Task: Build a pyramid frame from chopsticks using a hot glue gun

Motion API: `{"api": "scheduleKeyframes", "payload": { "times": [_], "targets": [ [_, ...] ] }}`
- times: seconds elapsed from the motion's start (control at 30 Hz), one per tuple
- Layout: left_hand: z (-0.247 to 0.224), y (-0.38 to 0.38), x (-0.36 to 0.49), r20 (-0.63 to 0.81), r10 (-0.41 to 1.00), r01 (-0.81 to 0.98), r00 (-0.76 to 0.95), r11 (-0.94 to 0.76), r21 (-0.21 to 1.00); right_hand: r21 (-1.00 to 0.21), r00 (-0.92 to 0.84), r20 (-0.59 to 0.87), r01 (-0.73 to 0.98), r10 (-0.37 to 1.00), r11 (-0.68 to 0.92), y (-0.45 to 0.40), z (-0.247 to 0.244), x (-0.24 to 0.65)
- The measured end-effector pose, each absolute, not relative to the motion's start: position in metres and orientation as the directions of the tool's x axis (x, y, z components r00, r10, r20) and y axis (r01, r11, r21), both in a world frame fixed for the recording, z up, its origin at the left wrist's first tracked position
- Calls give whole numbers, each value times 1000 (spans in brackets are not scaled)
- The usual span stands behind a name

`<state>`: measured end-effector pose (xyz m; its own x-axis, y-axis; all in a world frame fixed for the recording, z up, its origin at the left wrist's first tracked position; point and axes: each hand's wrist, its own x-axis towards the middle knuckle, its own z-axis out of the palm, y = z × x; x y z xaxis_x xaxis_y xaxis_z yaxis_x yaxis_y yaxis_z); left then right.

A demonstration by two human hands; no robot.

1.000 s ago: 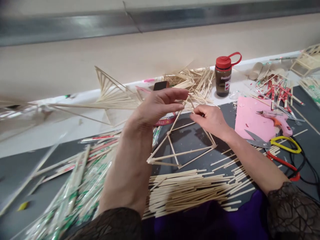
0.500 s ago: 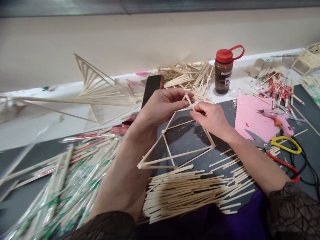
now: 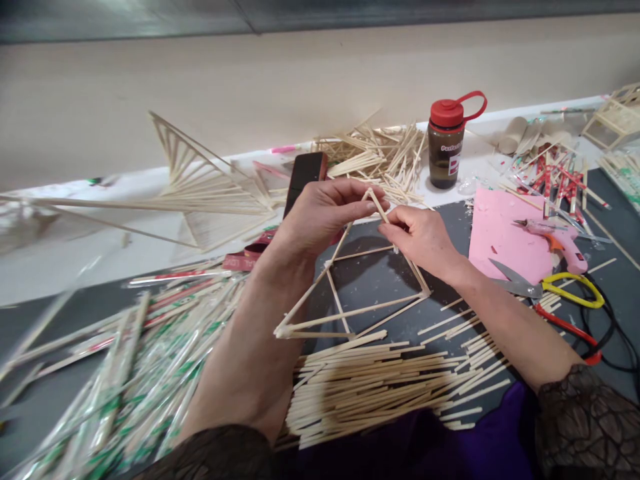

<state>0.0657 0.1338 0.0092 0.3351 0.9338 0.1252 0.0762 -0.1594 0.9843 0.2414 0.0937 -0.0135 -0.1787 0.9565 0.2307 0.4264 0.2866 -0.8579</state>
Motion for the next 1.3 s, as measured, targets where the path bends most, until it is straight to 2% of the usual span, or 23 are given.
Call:
{"api": "scheduleKeyframes", "payload": {
  "times": [0.13, 0.33, 0.43, 0.6, 0.73, 0.83, 1.03, 1.3],
  "targets": [
    [6, 135, 67, 146, 935, 84, 324, -182, 980, -846, -180, 247, 439, 952, 303, 95, -16, 242],
    [0, 139, 67, 169, 947, 237, 275, -237, 942, -832, -189, 255, 457, 948, 315, 95, -16, 241],
    [0, 140, 67, 166, 947, 251, 274, -237, 938, -833, -195, 255, 453, 947, 317, 95, -16, 241],
    [5, 138, 63, 152, 927, 147, 342, -213, 966, -834, -200, 270, 441, 942, 332, 94, -17, 241],
    [4, 141, 53, 81, 908, 18, 411, -97, 995, -835, -198, 270, 439, 942, 331, 94, -17, 241],
    [-2, 146, 46, 22, 905, 1, 424, -25, 1000, -837, -199, 266, 437, 943, 329, 93, -18, 242],
    [-8, 148, 50, 7, 885, -85, 465, 37, 996, -830, -201, 295, 431, 934, 355, 95, -19, 242],
    [-8, 148, 54, 33, 886, -80, 463, 4, 997, -818, -192, 291, 458, 937, 348, 94, -18, 242]
  ]
}}
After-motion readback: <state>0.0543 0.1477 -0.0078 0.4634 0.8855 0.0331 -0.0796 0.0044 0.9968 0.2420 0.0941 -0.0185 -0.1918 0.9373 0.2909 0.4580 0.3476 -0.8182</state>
